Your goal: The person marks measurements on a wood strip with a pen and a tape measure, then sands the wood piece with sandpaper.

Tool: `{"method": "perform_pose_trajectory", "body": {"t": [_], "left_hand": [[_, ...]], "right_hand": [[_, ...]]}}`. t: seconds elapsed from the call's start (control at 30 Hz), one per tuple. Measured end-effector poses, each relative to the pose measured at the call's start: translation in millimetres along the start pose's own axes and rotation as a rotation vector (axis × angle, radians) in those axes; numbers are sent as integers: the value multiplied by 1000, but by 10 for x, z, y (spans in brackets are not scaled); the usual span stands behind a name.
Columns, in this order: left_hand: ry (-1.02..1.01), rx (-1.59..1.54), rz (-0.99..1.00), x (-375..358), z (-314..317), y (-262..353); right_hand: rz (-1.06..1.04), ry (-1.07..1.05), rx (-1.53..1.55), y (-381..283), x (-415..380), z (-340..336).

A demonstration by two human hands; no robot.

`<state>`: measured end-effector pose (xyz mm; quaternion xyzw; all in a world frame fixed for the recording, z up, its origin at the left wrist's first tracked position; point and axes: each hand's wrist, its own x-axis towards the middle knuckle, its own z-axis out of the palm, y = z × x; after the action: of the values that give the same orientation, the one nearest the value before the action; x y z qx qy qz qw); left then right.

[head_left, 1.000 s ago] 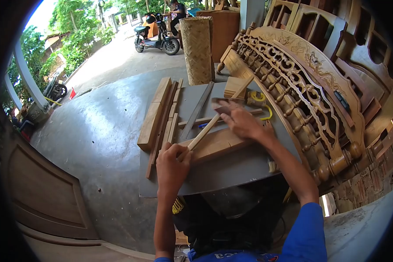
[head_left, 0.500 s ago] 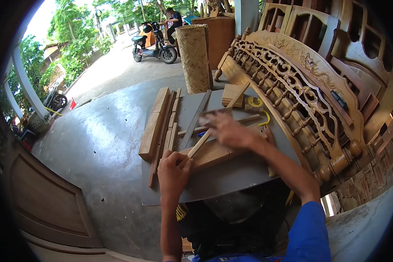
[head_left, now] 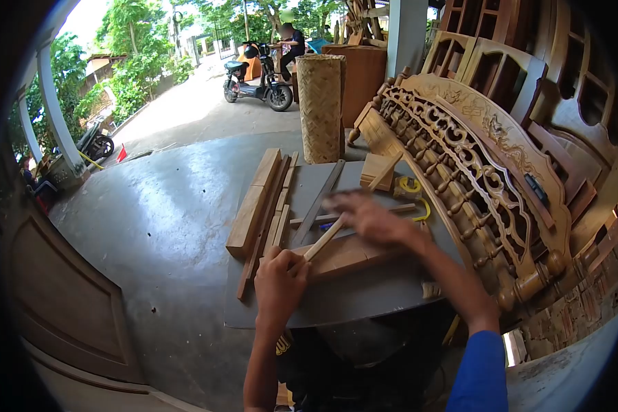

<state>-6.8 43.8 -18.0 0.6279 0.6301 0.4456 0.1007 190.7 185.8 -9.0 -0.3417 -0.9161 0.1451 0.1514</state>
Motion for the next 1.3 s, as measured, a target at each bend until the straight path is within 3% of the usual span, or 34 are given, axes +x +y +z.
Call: {"method": "perform_pose_trajectory", "body": {"t": [0.07,0.1,0.17,0.23,0.3,0.33,0.37,0.4,0.5,0.53,0.63,0.67,0.7,0.73,0.77,0.83,0.9,1.0,1.03,1.1,1.2,1.27,1.3], "left_hand": [[-15,10,-4,-2,-36,1],[-19,21,-4,-12,-39,-3],[-2,24,7,49,-14,16],[-7,26,-9,9,-20,25],[6,37,-4,-4,-14,67],[0,41,-12,-3,-22,76],[5,46,-9,-7,-34,74],[-14,61,-10,-6,-40,64],[20,138,-40,-25,12,50],[11,163,-40,-27,20,49],[44,217,69,-44,40,47],[33,199,60,-54,35,62],[17,184,52,-43,21,83],[9,168,51,-48,12,90],[4,170,45,-72,5,82],[26,163,50,-48,19,67],[67,156,77,-40,66,30],[82,173,136,-58,43,51],[62,146,107,-68,40,69],[38,96,71,-50,18,100],[59,86,122,-53,21,49],[70,89,147,-65,55,34],[68,116,166,-61,56,14]], "right_hand": [[367,62,-180,569,46,-323],[360,128,-44,1053,88,-262],[276,36,11,361,80,-248],[15,-50,-120,-278,-114,-86],[95,-147,105,-313,-114,-237],[103,-43,139,186,-10,-195],[328,98,169,452,37,-297],[358,217,-193,917,109,-215],[364,190,-217,618,146,-141],[208,41,-191,173,54,-166],[-83,50,-70,-260,-218,27],[79,24,63,-110,-182,-67],[89,79,152,164,-124,-195],[346,159,177,436,-78,-267],[277,310,29,920,-22,-145],[324,112,-124,322,-19,-236],[-43,70,-237,-47,-101,62],[-78,-121,-18,-552,-286,-87],[-24,-112,63,-316,-178,-79],[222,88,-21,20,-106,-176],[297,162,-12,149,9,-109],[11,51,-232,-112,-57,40],[-15,53,-120,-318,-142,95]]}}
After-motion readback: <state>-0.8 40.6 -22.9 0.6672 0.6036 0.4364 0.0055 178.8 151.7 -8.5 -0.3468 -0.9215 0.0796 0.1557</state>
